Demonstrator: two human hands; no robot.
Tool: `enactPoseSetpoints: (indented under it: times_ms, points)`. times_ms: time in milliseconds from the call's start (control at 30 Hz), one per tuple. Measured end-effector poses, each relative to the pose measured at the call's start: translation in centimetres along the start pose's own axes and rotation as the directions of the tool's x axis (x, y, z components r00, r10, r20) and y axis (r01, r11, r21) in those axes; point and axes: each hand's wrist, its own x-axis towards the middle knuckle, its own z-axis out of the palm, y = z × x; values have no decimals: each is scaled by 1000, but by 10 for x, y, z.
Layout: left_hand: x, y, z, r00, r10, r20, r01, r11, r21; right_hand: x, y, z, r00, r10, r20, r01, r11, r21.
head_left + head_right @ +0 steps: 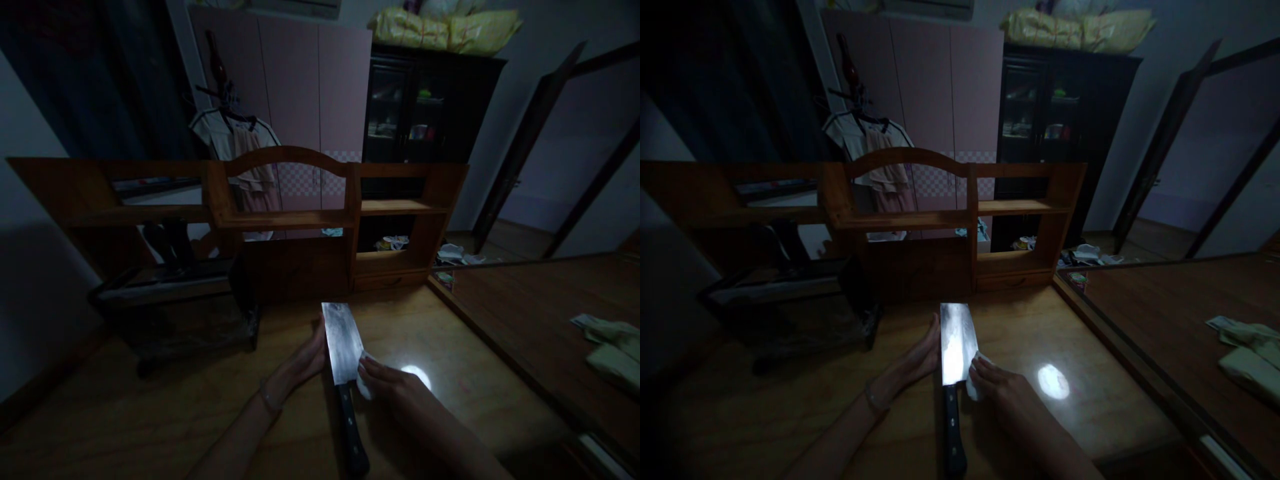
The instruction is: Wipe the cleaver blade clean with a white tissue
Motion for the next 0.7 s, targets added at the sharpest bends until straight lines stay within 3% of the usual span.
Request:
enactPoseSetpoints:
  times_ms: [267,433,700]
  points:
    - [-4,4,2,991,-110,81,110,994,6,37,0,11,993,-107,-51,113,983,142]
    - [2,1,-6,995,-90,46,91,995,-38,71,8,24,985,-119,-128,142,972,187]
    - [8,-3,-13,998,-58,35,61,995,-80,108,41,25,972,-8,-235,59,976,212]
